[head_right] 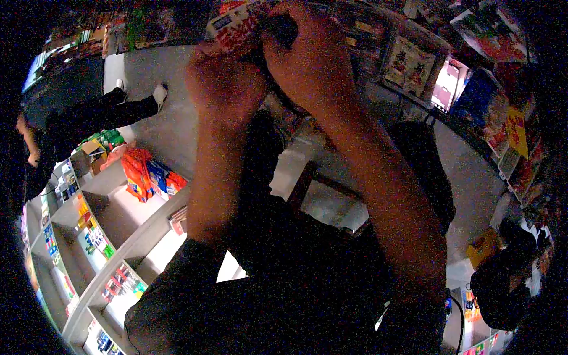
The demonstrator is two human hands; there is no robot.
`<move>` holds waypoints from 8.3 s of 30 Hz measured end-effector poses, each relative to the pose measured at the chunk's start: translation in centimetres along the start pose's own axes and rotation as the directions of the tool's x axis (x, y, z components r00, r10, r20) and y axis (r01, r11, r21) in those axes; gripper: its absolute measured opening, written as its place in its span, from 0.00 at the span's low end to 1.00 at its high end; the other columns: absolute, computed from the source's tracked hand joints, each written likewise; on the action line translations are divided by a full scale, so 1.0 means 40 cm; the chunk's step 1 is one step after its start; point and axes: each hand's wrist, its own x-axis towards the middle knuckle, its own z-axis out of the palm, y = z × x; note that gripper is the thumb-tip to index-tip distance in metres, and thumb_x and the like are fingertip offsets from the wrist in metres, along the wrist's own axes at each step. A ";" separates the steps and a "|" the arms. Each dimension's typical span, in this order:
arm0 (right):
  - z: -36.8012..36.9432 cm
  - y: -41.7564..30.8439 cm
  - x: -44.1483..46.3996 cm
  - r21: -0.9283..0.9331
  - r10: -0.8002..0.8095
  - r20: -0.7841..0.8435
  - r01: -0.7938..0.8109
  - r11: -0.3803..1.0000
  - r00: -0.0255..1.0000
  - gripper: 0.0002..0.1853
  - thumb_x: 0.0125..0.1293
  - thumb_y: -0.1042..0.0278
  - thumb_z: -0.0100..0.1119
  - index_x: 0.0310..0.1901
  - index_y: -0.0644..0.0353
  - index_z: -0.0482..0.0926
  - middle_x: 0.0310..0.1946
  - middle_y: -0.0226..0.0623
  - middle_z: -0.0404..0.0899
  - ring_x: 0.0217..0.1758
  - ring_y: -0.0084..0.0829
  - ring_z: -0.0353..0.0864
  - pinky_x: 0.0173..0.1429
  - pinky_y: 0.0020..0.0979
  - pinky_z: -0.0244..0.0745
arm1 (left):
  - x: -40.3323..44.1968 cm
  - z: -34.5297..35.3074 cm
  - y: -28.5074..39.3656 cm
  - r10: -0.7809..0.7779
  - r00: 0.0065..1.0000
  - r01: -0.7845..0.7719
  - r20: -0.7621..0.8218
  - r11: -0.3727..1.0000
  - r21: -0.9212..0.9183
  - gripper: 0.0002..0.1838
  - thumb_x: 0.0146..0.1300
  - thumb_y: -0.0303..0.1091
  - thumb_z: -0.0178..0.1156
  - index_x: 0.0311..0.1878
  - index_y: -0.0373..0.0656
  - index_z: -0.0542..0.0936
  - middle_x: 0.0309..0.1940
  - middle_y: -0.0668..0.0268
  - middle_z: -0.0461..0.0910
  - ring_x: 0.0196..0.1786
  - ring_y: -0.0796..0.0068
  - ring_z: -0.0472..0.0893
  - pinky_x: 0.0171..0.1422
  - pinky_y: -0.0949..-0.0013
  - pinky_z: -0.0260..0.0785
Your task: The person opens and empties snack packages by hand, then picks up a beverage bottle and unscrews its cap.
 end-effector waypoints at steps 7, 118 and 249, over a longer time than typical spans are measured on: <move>-0.012 0.025 0.042 0.452 0.380 0.040 -0.356 0.818 0.924 0.14 0.68 0.65 0.67 0.52 0.61 0.84 0.46 0.40 0.88 0.49 0.32 0.87 0.57 0.34 0.79 | 0.005 0.060 -0.038 0.031 0.997 -0.072 0.075 0.762 0.643 0.26 0.76 0.47 0.57 0.66 0.36 0.76 0.61 0.59 0.82 0.66 0.61 0.79 0.77 0.59 0.65; 0.028 -0.078 -0.072 0.337 -0.236 -0.119 0.262 0.904 0.965 0.13 0.64 0.70 0.68 0.49 0.60 0.81 0.47 0.47 0.84 0.52 0.48 0.85 0.59 0.44 0.79 | 0.020 -0.023 -0.018 0.429 0.902 -0.295 -0.048 0.695 0.656 0.19 0.83 0.40 0.47 0.65 0.39 0.76 0.59 0.63 0.79 0.61 0.71 0.77 0.70 0.65 0.69; -0.112 0.091 0.069 0.479 0.371 -0.275 -0.208 0.853 0.887 0.14 0.69 0.67 0.63 0.53 0.61 0.84 0.50 0.46 0.87 0.54 0.37 0.86 0.62 0.36 0.77 | -0.090 0.166 -0.180 0.245 0.686 -0.722 0.685 0.343 0.601 0.50 0.72 0.57 0.55 0.83 0.28 0.49 0.82 0.41 0.49 0.84 0.45 0.50 0.86 0.48 0.41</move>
